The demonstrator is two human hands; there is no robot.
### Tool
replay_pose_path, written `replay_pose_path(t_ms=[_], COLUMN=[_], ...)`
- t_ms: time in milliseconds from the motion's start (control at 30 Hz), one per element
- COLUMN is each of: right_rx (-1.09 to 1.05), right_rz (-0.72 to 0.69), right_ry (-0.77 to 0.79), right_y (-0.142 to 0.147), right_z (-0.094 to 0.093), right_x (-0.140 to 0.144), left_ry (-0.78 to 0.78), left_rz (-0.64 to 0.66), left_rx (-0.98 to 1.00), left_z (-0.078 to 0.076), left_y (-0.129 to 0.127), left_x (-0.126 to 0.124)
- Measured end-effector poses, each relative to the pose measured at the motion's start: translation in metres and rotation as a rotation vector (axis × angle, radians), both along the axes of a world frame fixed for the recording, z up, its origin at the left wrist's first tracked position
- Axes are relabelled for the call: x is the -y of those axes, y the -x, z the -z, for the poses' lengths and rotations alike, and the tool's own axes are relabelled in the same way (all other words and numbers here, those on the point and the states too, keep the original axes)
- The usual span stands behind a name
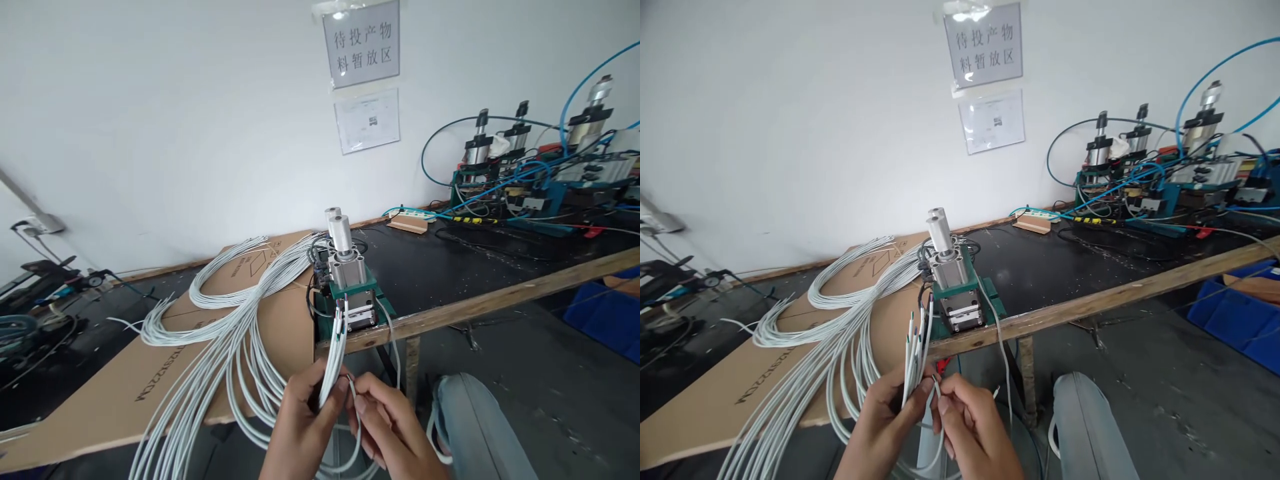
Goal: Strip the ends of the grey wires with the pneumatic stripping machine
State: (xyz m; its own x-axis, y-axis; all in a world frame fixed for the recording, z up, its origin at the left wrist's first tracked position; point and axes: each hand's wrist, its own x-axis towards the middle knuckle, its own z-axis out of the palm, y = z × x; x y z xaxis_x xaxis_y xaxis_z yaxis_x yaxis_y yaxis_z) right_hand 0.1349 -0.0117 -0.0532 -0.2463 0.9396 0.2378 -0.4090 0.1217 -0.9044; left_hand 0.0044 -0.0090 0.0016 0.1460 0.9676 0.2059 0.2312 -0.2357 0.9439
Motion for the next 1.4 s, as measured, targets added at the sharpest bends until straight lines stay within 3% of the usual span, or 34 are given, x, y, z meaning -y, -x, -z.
replay_pose_path(t_ms=[133, 400, 633, 767, 833, 967, 1100, 1233, 1400], right_rx=[0.014, 0.084, 0.016, 0.033, 0.098, 0.36, 0.516, 0.517, 0.275], right_rz=[0.007, -0.154, -0.336, -0.379, -0.319, -0.04, 0.021, -0.061, -0.3], right_ry=[0.036, 0.125, 0.067, 0.106, 0.079, -0.089, -0.179, -0.116, 0.111], right_y=[-0.002, -0.015, -0.018, -0.021, -0.021, -0.02, -0.023, -0.03, -0.029], right_z=[-0.004, -0.013, 0.007, 0.014, 0.012, 0.005, -0.001, -0.01, -0.011], right_x=[0.002, -0.001, -0.012, -0.012, -0.008, 0.001, 0.005, 0.004, 0.001], left_ry=[0.037, 0.02, -0.018, -0.132, -0.188, -0.18, -0.169, -0.178, -0.109], left_rz=[0.017, 0.026, 0.074, 0.12, 0.137, 0.149, 0.181, 0.29, 0.344], left_rx=[0.011, 0.037, -0.064, -0.164, -0.228, -0.333, -0.386, -0.415, -0.378], left_z=[0.005, 0.01, 0.011, 0.009, 0.008, 0.006, 0.003, -0.002, -0.004], left_y=[0.004, 0.01, 0.014, 0.014, 0.011, 0.006, 0.008, 0.012, 0.015], left_x=[0.0, -0.006, -0.009, -0.011, -0.012, -0.011, -0.009, -0.012, -0.014])
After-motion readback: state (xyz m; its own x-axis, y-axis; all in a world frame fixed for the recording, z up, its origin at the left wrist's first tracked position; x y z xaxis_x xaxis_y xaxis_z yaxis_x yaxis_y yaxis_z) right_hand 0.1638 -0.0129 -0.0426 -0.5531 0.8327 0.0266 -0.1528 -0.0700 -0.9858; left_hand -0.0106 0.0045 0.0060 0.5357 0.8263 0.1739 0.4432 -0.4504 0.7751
